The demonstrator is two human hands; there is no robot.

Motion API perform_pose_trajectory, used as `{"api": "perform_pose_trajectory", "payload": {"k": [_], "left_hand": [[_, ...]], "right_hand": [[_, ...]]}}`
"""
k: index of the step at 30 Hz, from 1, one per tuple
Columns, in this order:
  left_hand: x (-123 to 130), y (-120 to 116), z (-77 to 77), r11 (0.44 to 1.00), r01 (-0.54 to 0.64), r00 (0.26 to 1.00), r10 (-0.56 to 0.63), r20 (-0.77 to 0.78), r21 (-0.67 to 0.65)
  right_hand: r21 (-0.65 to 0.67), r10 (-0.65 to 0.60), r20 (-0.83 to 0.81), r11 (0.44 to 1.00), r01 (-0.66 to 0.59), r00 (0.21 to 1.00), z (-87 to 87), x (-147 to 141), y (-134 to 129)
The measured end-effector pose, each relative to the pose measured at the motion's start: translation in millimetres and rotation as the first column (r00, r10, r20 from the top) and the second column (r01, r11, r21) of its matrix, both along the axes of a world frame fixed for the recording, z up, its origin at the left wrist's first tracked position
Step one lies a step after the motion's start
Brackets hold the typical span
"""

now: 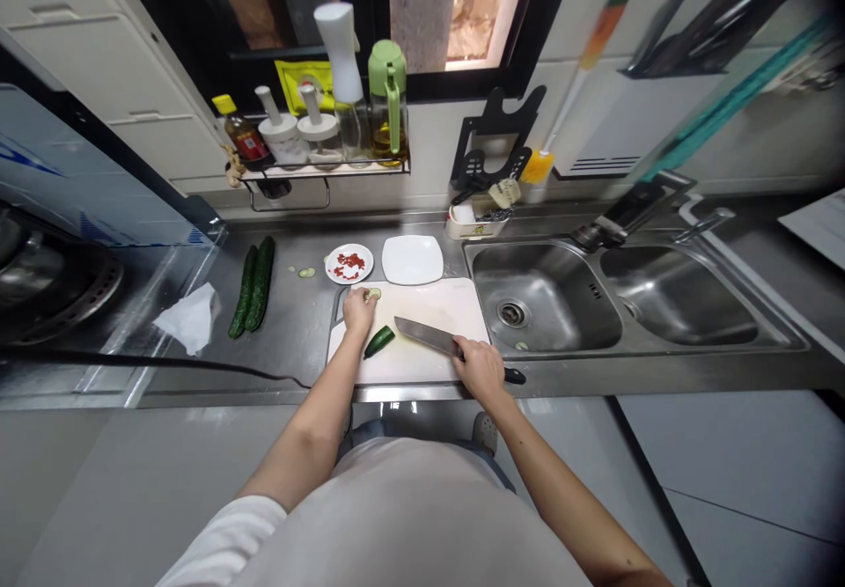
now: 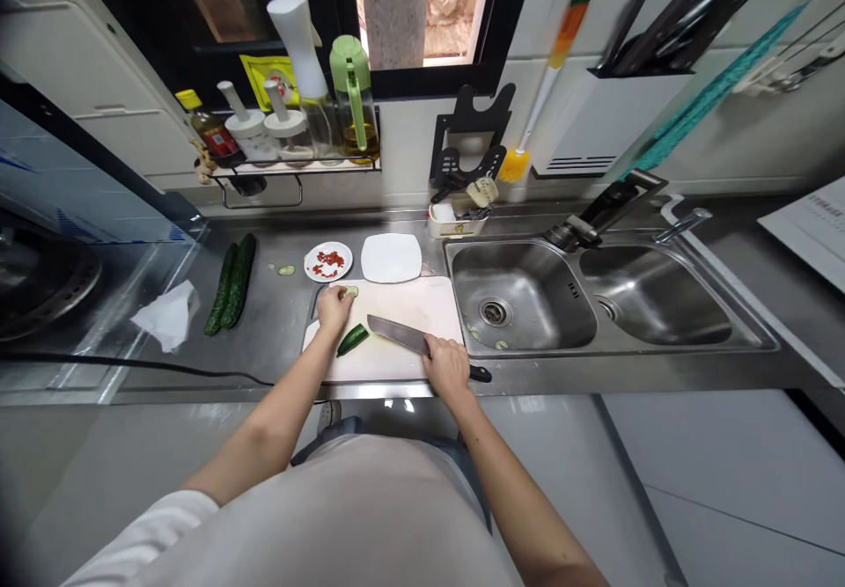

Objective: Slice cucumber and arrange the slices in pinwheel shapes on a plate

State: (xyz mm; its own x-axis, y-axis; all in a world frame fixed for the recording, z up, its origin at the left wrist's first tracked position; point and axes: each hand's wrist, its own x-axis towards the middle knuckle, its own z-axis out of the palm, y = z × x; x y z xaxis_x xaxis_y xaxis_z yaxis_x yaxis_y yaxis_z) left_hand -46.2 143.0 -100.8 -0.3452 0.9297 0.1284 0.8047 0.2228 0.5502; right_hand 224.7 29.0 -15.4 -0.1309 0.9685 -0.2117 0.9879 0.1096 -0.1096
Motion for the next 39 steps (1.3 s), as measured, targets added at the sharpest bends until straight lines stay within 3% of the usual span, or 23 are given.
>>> {"api": "perform_pose_trajectory", "payload": {"k": [12, 16, 23, 30, 39], "left_hand": [[0, -4, -5.2, 0.997, 0.049, 0.999, -0.049, -0.003, 0.062], [-2, -9, -5.6, 0.994, 0.008, 0.995, -0.018, 0.093, 0.112], [-10, -28, -4.1, 0.976, -0.047, 0.953, -0.019, 0.302, 0.211], [-7, -65, 5.1, 0.974, -0.038, 0.954, -0.031, 0.299, 0.222], [10, -106, 5.4, 0.927, 0.186, 0.943, -0.261, 0.206, 0.325]], "right_hand": [[0.018, -0.02, -0.046, 1.0, 0.021, 0.999, -1.9, -1, 4], [0.015, -0.057, -0.106, 0.998, 0.059, 0.993, -4.2, 0, 6], [-0.1, -0.177, -0.229, 0.982, 0.158, 0.957, -8.0, 0, 12], [-0.172, -0.11, -0.21, 0.982, 0.074, 0.971, -0.9, -11, 21], [-0.258, 0.055, -0.148, 0.962, -0.092, 0.988, 14.8, -34, 25]]}}
